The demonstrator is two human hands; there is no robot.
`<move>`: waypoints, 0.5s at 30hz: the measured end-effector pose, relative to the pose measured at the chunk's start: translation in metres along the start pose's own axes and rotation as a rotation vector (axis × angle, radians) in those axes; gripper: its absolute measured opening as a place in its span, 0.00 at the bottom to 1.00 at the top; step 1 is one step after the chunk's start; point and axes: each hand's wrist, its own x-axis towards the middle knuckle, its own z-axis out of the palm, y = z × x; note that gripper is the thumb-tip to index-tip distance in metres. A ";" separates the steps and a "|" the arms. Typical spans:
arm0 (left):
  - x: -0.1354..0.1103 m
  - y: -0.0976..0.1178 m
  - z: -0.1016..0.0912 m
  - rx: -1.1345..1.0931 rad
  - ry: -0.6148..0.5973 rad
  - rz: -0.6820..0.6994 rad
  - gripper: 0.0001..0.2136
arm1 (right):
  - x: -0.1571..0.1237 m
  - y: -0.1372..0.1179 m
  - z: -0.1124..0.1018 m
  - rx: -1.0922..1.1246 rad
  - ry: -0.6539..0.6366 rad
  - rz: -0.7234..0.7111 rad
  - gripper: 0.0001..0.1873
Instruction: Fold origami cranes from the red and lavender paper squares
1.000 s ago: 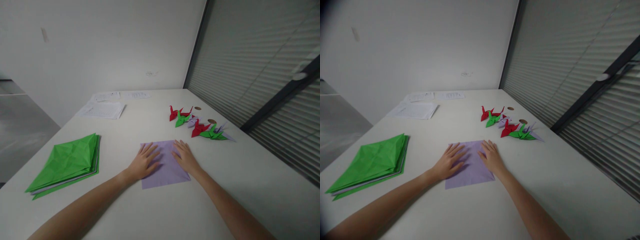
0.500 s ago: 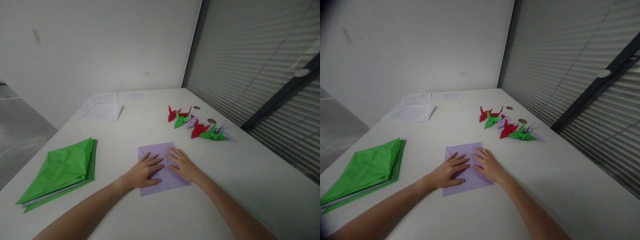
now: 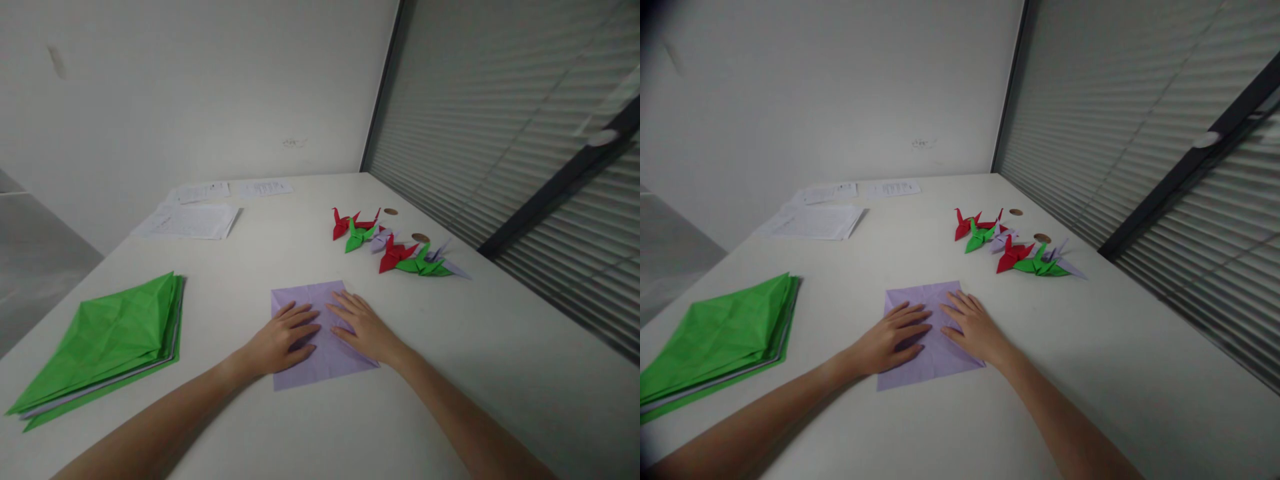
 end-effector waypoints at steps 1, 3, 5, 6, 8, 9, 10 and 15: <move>0.000 0.000 0.000 0.003 0.002 -0.005 0.20 | 0.000 0.000 0.000 0.001 0.006 -0.001 0.28; 0.000 -0.001 0.001 0.004 0.004 -0.006 0.19 | 0.000 0.001 0.001 0.013 0.023 -0.004 0.28; 0.000 -0.001 0.001 0.006 0.004 -0.003 0.19 | -0.001 0.003 0.003 0.034 0.051 -0.007 0.26; 0.000 -0.002 0.002 0.009 0.008 0.000 0.19 | -0.001 0.003 0.003 0.046 0.071 -0.008 0.25; -0.001 -0.002 0.004 0.019 0.028 0.006 0.19 | -0.002 0.004 0.004 0.066 0.120 -0.010 0.23; -0.002 -0.002 0.005 0.025 0.047 0.009 0.19 | -0.002 0.003 0.004 0.075 0.146 -0.013 0.21; -0.002 -0.002 0.006 0.032 0.071 0.012 0.18 | -0.002 0.003 0.004 0.082 0.167 -0.016 0.20; -0.005 -0.003 -0.001 0.084 0.221 0.038 0.14 | -0.003 0.000 0.004 0.077 0.205 -0.035 0.18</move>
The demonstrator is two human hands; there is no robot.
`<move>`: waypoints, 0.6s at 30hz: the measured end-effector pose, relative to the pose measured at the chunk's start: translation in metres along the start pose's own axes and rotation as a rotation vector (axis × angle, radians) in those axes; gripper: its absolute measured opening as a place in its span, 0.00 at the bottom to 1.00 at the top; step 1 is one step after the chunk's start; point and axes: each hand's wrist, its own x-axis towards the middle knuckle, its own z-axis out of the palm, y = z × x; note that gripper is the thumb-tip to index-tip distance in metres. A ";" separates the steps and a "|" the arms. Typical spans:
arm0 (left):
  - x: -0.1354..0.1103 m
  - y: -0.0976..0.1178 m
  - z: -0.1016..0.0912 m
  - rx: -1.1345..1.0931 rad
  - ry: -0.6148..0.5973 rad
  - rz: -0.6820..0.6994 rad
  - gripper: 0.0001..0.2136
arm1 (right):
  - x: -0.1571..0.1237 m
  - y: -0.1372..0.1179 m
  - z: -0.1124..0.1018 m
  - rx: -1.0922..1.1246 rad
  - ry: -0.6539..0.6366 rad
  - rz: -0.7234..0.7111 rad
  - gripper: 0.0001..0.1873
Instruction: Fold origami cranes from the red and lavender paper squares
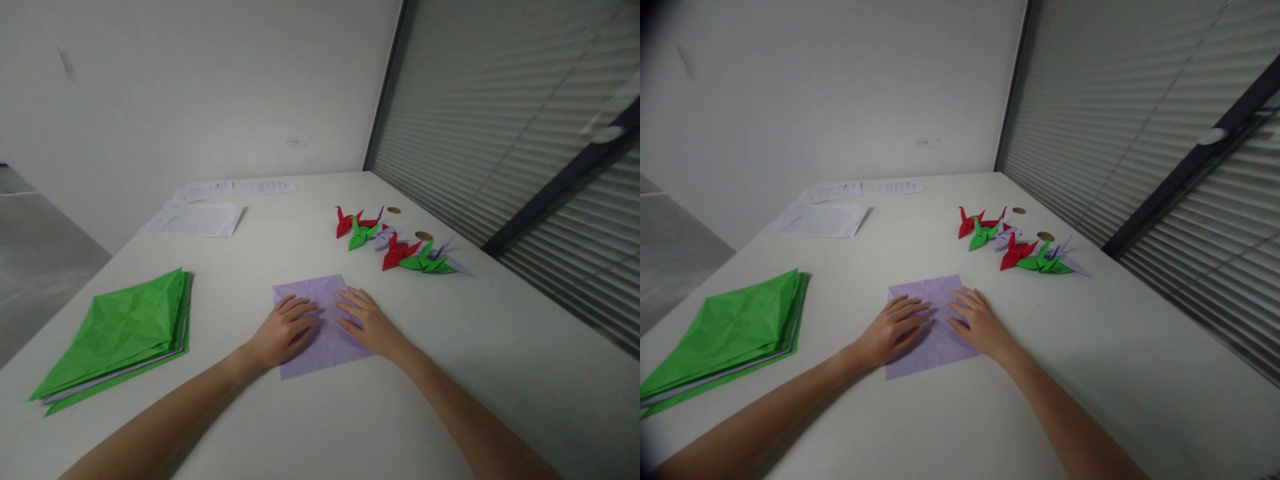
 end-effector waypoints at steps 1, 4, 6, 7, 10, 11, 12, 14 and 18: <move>0.001 0.000 -0.004 0.003 0.012 0.003 0.14 | 0.000 0.000 -0.001 -0.003 0.009 -0.005 0.18; 0.005 0.008 -0.019 -0.016 -0.074 0.017 0.17 | 0.001 0.004 -0.004 -0.003 0.047 -0.018 0.16; 0.006 0.021 -0.025 -0.023 -0.129 0.008 0.24 | 0.002 0.009 -0.009 0.007 0.062 -0.024 0.15; 0.005 0.028 -0.025 -0.019 -0.157 -0.004 0.30 | 0.003 0.011 -0.011 0.011 0.072 -0.025 0.13; -0.001 0.049 -0.019 0.043 -0.222 -0.020 0.31 | 0.004 0.015 -0.018 0.008 0.124 -0.023 0.12; -0.003 0.054 -0.016 0.080 -0.225 -0.034 0.29 | 0.004 0.015 -0.019 0.004 0.144 -0.024 0.11; -0.006 0.057 -0.013 0.111 -0.227 -0.061 0.28 | 0.005 0.014 -0.021 0.002 0.159 -0.029 0.11; -0.010 0.058 -0.007 0.147 -0.234 -0.081 0.22 | 0.005 0.012 -0.022 -0.001 0.178 -0.041 0.11; -0.014 0.049 0.002 0.180 -0.191 -0.044 0.10 | 0.006 0.007 -0.023 0.006 0.148 -0.064 0.11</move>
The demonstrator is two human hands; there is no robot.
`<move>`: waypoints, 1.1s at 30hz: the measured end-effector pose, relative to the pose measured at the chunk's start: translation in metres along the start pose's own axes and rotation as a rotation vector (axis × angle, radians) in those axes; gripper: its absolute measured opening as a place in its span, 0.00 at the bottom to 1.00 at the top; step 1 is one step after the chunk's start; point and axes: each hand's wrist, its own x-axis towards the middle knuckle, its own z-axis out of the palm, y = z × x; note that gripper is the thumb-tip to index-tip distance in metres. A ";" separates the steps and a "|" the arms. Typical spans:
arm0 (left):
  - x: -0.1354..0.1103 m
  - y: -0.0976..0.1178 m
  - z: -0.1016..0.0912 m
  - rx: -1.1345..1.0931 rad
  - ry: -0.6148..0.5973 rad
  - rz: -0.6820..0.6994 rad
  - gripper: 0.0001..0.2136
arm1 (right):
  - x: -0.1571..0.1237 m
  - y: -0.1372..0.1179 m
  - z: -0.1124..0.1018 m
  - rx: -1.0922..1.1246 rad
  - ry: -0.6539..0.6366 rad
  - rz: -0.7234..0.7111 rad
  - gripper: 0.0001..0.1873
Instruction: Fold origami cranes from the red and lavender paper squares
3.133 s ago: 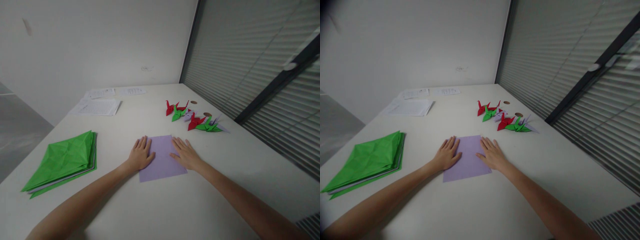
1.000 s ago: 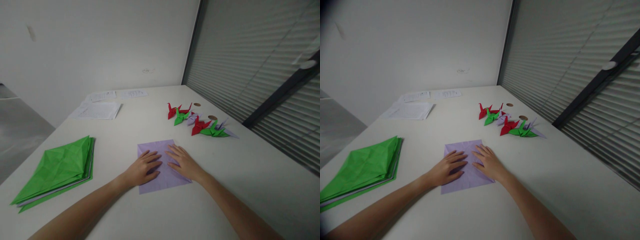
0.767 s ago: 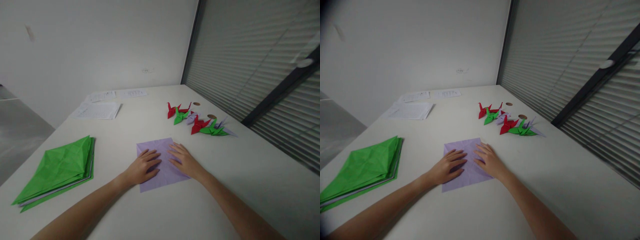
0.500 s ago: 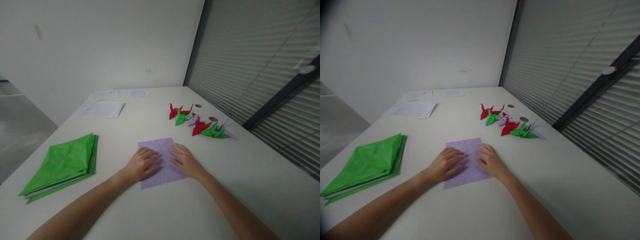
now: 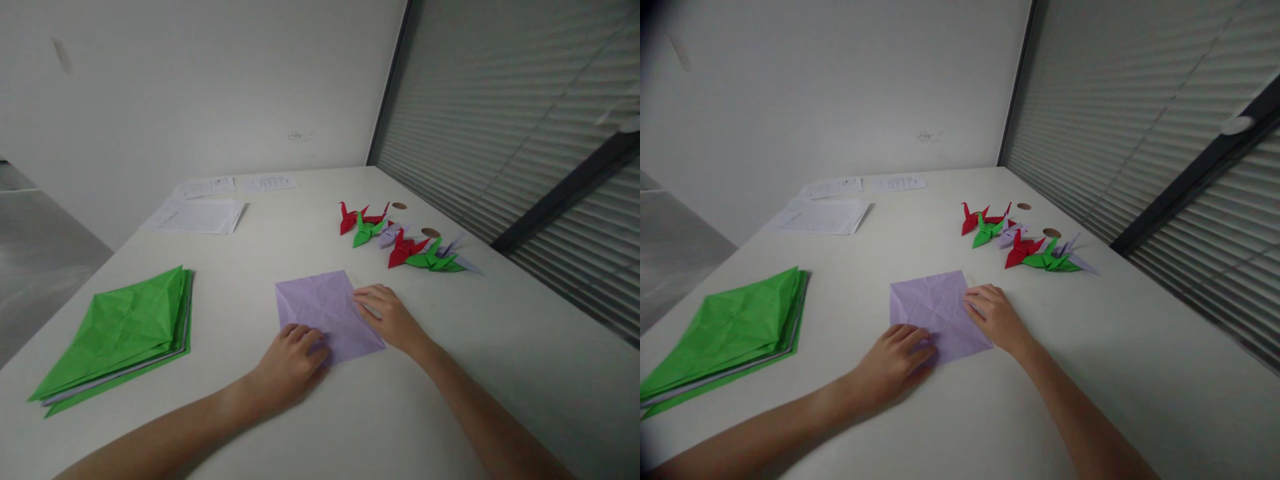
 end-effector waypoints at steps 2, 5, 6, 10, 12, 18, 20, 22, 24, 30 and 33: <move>0.001 -0.004 0.005 -0.001 0.070 0.027 0.09 | 0.000 -0.003 -0.001 0.024 -0.047 -0.009 0.11; 0.003 -0.008 0.008 -0.011 0.128 0.032 0.10 | -0.002 -0.008 -0.002 0.055 -0.163 -0.031 0.14; 0.004 -0.009 0.007 -0.019 0.130 0.026 0.10 | -0.003 -0.010 -0.002 0.056 -0.213 -0.035 0.16; 0.007 -0.017 -0.001 -0.084 0.129 -0.008 0.14 | -0.006 -0.019 0.000 0.028 -0.375 -0.020 0.29; 0.008 -0.027 -0.006 -0.076 0.178 -0.079 0.15 | -0.006 -0.021 0.003 0.019 -0.373 -0.023 0.28; 0.008 -0.070 -0.003 0.039 0.241 -0.477 0.20 | -0.006 -0.007 0.011 -0.127 -0.109 0.138 0.20; 0.007 -0.076 0.002 0.048 0.209 -0.559 0.22 | -0.008 -0.001 0.014 -0.213 -0.048 0.211 0.22; 0.006 -0.077 0.006 0.055 0.174 -0.584 0.22 | -0.011 0.003 0.017 -0.273 -0.023 0.246 0.22; 0.006 -0.075 0.008 0.044 0.149 -0.572 0.23 | -0.014 0.005 0.020 -0.307 -0.024 0.252 0.21; 0.009 -0.076 0.010 -0.136 0.155 -0.542 0.19 | -0.018 0.008 0.023 -0.323 -0.028 0.220 0.17; 0.011 -0.078 0.012 -0.311 0.188 -0.518 0.15 | -0.017 0.007 0.022 -0.312 -0.042 0.229 0.17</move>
